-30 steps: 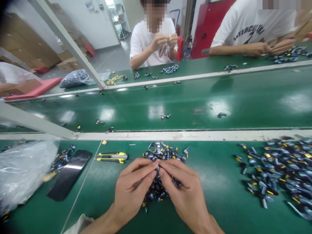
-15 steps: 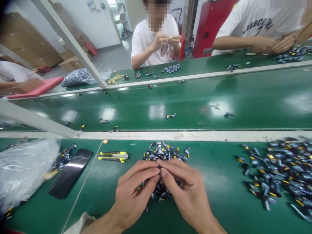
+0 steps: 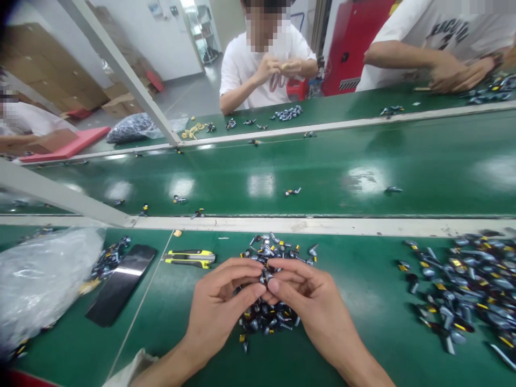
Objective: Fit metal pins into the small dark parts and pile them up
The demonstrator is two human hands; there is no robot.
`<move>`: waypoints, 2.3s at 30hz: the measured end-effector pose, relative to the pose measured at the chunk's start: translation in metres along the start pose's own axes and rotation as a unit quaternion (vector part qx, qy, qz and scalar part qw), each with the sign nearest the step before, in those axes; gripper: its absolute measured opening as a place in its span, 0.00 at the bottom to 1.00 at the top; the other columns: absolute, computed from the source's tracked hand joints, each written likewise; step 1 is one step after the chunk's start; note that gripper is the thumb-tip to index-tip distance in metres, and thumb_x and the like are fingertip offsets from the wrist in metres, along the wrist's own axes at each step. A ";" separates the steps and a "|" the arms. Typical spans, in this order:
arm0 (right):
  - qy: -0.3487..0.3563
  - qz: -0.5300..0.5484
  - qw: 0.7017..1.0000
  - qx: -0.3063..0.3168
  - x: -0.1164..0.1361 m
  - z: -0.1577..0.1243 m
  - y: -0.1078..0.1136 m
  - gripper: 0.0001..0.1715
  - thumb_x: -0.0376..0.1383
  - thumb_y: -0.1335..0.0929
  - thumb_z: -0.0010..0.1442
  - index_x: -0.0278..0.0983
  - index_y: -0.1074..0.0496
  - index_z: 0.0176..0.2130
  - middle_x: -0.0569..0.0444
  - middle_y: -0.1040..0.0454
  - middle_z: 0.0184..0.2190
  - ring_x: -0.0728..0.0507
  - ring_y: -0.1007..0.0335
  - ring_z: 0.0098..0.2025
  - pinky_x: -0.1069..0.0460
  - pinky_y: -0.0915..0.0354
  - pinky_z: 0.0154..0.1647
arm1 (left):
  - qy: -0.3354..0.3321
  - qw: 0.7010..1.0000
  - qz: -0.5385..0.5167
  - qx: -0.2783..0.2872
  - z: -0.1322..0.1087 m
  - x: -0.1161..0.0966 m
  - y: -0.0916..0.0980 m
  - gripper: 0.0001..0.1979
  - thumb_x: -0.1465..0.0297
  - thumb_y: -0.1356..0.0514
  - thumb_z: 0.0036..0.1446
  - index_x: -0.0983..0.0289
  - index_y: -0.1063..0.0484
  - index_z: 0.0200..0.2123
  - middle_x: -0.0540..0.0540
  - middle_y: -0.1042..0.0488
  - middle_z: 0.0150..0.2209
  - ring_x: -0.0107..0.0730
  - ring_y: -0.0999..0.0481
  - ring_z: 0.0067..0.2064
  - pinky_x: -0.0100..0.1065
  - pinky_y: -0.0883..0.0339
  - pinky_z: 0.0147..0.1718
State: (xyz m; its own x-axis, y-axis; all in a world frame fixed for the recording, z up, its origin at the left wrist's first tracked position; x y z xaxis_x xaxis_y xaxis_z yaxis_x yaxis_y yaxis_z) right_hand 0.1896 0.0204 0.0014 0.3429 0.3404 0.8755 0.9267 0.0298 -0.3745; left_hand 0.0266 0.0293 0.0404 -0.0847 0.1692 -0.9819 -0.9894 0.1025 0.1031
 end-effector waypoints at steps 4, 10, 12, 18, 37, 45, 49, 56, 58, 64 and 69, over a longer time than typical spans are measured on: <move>0.006 -0.017 0.999 -0.027 0.002 0.000 -0.001 0.14 0.37 0.18 0.50 0.47 0.14 0.40 0.56 0.16 0.23 0.50 0.21 0.26 0.61 0.27 0.31 | 0.006 1.000 -0.004 0.023 0.002 0.001 -0.003 0.09 0.79 0.31 0.55 0.59 0.15 0.37 0.53 0.16 0.40 0.32 0.16 0.43 0.29 0.21 0.44; 0.002 -0.014 0.999 -0.038 0.004 0.000 -0.003 0.16 0.34 0.17 0.45 0.45 0.13 0.37 0.56 0.17 0.23 0.49 0.21 0.26 0.60 0.26 0.30 | -0.138 0.985 0.106 0.012 -0.002 -0.016 -0.004 0.12 0.83 0.34 0.57 0.63 0.17 0.40 0.55 0.14 0.40 0.32 0.15 0.43 0.29 0.23 0.48; 0.002 -0.015 0.999 -0.037 0.005 0.000 -0.003 0.17 0.33 0.17 0.44 0.45 0.13 0.37 0.57 0.17 0.23 0.49 0.21 0.26 0.60 0.26 0.30 | -0.190 0.974 0.120 0.017 -0.005 -0.020 -0.005 0.13 0.84 0.35 0.58 0.65 0.18 0.43 0.56 0.14 0.41 0.34 0.15 0.46 0.31 0.24 0.51; 0.039 -0.068 0.996 -0.053 0.006 -0.005 -0.003 0.10 0.40 0.21 0.53 0.40 0.15 0.37 0.55 0.17 0.23 0.47 0.21 0.27 0.58 0.25 0.30 | -0.046 0.997 0.062 0.003 -0.003 -0.008 -0.004 0.12 0.81 0.36 0.57 0.61 0.16 0.40 0.54 0.14 0.42 0.34 0.15 0.44 0.31 0.21 0.47; 0.150 -0.169 0.963 -0.147 0.015 -0.013 -0.003 0.08 0.35 0.21 0.50 0.44 0.14 0.35 0.55 0.14 0.30 0.43 0.16 0.29 0.57 0.21 0.31 | -0.039 0.998 0.053 0.011 -0.009 -0.005 -0.004 0.16 0.79 0.37 0.62 0.59 0.18 0.49 0.53 0.15 0.47 0.35 0.15 0.47 0.33 0.20 0.49; 0.205 -0.181 0.952 -0.139 0.022 -0.016 -0.005 0.11 0.31 0.23 0.53 0.48 0.14 0.35 0.56 0.13 0.33 0.43 0.16 0.32 0.57 0.21 0.33 | -0.018 1.000 0.007 0.014 -0.003 -0.002 -0.006 0.14 0.78 0.35 0.60 0.57 0.16 0.45 0.53 0.15 0.47 0.36 0.15 0.47 0.34 0.21 0.51; 0.197 -0.181 0.954 -0.136 0.021 -0.015 -0.005 0.08 0.32 0.23 0.52 0.46 0.14 0.33 0.55 0.13 0.31 0.43 0.16 0.31 0.57 0.21 0.31 | 0.005 1.000 -0.020 -0.010 -0.004 0.002 -0.005 0.11 0.76 0.33 0.59 0.58 0.16 0.43 0.54 0.16 0.41 0.33 0.15 0.41 0.30 0.19 0.42; 0.207 -0.181 0.951 -0.140 0.021 -0.019 -0.009 0.10 0.31 0.23 0.52 0.47 0.14 0.34 0.57 0.14 0.31 0.45 0.16 0.29 0.58 0.21 0.30 | -0.050 0.996 -0.043 -0.055 -0.010 0.001 -0.005 0.10 0.78 0.32 0.57 0.59 0.16 0.40 0.53 0.16 0.41 0.32 0.17 0.44 0.30 0.21 0.46; 0.217 -0.186 0.949 -0.136 0.023 -0.020 -0.011 0.10 0.31 0.23 0.52 0.46 0.14 0.34 0.57 0.14 0.31 0.44 0.16 0.29 0.59 0.21 0.30 | -0.063 0.996 -0.033 -0.059 -0.010 -0.001 -0.005 0.12 0.79 0.32 0.57 0.58 0.16 0.41 0.54 0.15 0.41 0.32 0.16 0.44 0.30 0.20 0.45; 0.277 -0.214 0.928 -0.126 0.028 -0.024 -0.011 0.13 0.28 0.24 0.52 0.47 0.15 0.34 0.58 0.14 0.32 0.43 0.15 0.31 0.57 0.20 0.33 | -0.147 0.987 -0.016 -0.058 -0.012 -0.013 -0.006 0.15 0.82 0.32 0.56 0.59 0.16 0.44 0.56 0.15 0.42 0.33 0.15 0.41 0.32 0.19 0.45; 0.363 -0.289 0.876 -0.132 0.028 -0.032 -0.012 0.19 0.24 0.25 0.54 0.47 0.16 0.38 0.58 0.13 0.34 0.43 0.15 0.35 0.53 0.20 0.40 | -0.216 0.975 0.030 -0.045 -0.016 -0.019 -0.005 0.17 0.85 0.33 0.55 0.63 0.17 0.46 0.59 0.15 0.42 0.34 0.16 0.43 0.35 0.21 0.48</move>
State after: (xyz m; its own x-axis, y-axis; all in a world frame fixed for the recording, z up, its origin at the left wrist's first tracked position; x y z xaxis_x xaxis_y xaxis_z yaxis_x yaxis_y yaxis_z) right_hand 0.1931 -0.0008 0.0398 -0.2773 -0.3502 0.8947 0.9480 -0.2509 0.1957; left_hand 0.0308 0.0100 0.0557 -0.1032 0.5720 -0.8137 -0.9922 -0.0022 0.1243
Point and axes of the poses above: each hand's wrist, its own z-axis towards the middle knuckle, its own y-axis out of the back of the hand, x = y × z, the point moved 5 cm from there along z, towards the middle knuckle
